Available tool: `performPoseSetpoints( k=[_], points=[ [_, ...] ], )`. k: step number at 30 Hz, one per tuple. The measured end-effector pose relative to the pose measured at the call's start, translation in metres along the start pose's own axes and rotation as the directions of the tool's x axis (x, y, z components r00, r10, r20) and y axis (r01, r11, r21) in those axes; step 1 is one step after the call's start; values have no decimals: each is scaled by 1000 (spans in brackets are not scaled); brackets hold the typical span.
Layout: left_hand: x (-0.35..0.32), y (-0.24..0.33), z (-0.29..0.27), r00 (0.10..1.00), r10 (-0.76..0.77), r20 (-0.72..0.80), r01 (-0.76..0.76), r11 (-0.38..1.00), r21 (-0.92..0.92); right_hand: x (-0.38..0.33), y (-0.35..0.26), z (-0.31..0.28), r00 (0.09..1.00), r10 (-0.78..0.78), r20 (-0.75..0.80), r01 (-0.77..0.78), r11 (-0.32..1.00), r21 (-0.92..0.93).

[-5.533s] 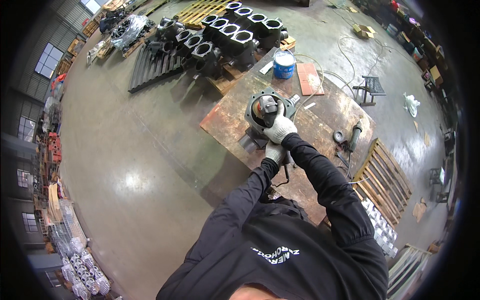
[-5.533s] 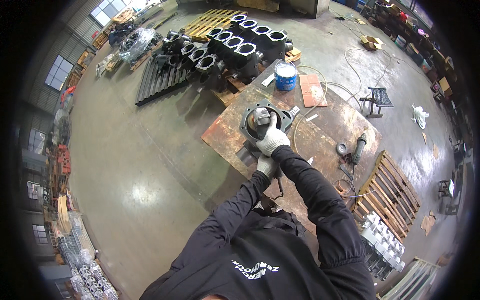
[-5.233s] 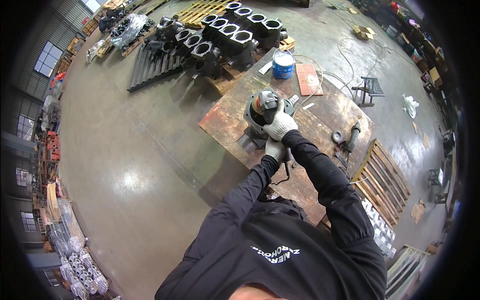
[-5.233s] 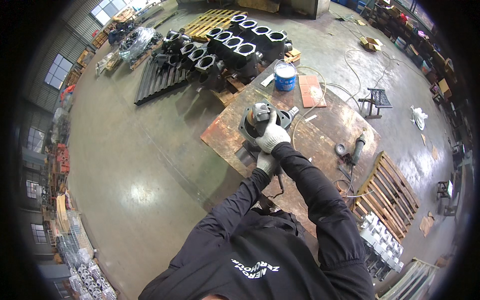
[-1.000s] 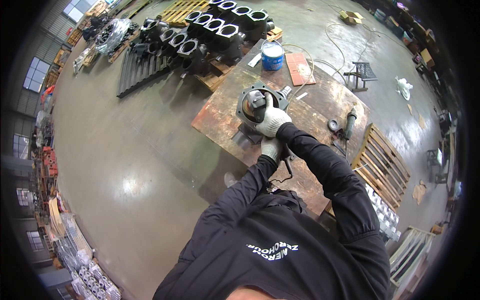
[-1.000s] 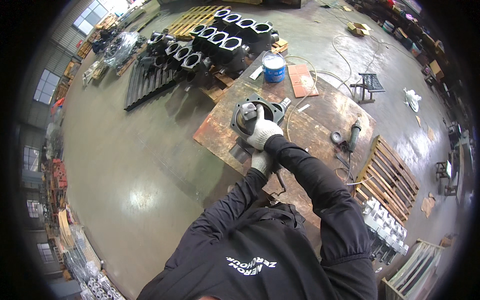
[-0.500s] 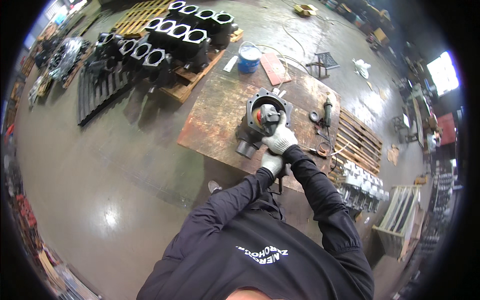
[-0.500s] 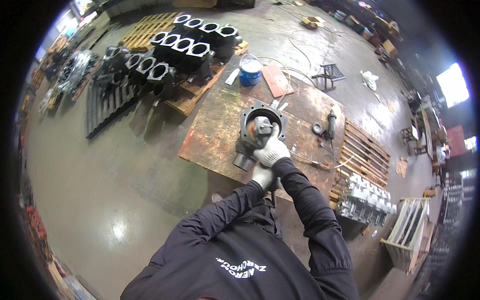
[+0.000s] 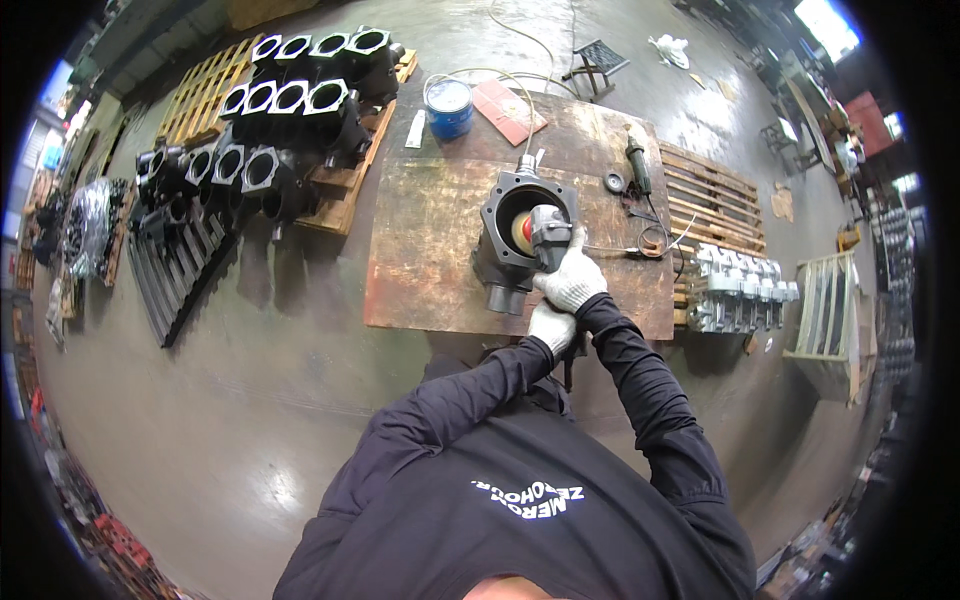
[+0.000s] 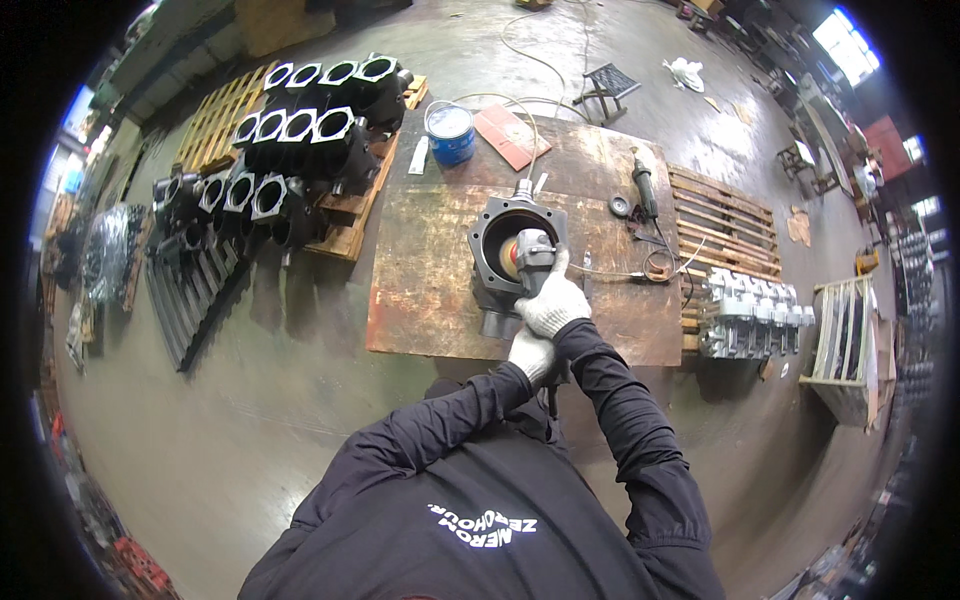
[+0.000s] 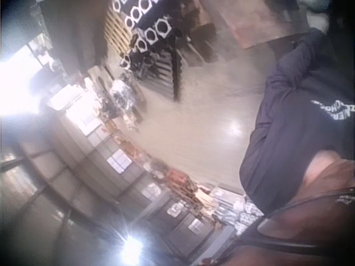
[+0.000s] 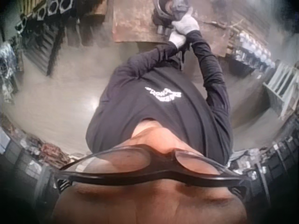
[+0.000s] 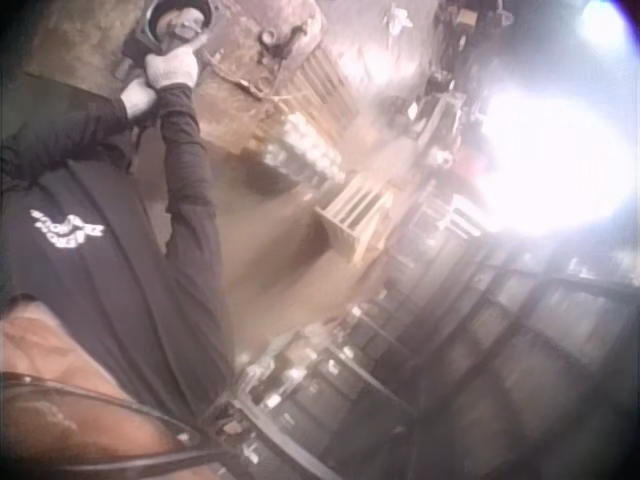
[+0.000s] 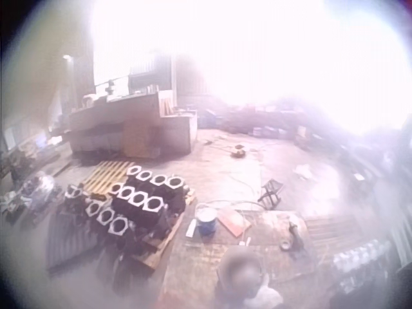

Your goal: The person uses an angle grinder to smooth the exterior and interior surfaces of a large metal pipe fitting on a workbench. They rotate the part and reposition it to access different areas, then switch to a smaller rotary tool to finish the interior bore before returning to the angle grinder for additional exterior grinding.

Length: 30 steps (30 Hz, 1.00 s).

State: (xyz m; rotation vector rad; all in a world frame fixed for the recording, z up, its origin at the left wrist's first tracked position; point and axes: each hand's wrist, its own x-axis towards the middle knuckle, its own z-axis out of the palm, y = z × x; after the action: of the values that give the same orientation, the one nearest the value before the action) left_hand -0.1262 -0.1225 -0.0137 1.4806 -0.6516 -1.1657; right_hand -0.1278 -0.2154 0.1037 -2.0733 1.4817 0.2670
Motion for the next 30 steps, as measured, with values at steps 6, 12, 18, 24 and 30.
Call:
performPoseSetpoints(
  k=[6,12,18,24,30],
  points=[
    [11,-2,-69,974,6,227,-58,973,223,1,-47,12,996,91,17,-93,991,97],
    [43,56,-136,865,-122,486,38,983,179,30,-83,33,929,352,-113,-323,922,215],
    [73,90,-173,680,-418,603,226,901,370,53,-91,51,830,535,-156,-462,817,345],
    [102,72,-173,610,-206,765,-154,917,369,62,-95,50,767,617,-177,-488,740,463],
    [90,44,-178,642,-55,765,-293,904,311,24,-119,60,614,748,-253,-548,634,545]
  ],
)
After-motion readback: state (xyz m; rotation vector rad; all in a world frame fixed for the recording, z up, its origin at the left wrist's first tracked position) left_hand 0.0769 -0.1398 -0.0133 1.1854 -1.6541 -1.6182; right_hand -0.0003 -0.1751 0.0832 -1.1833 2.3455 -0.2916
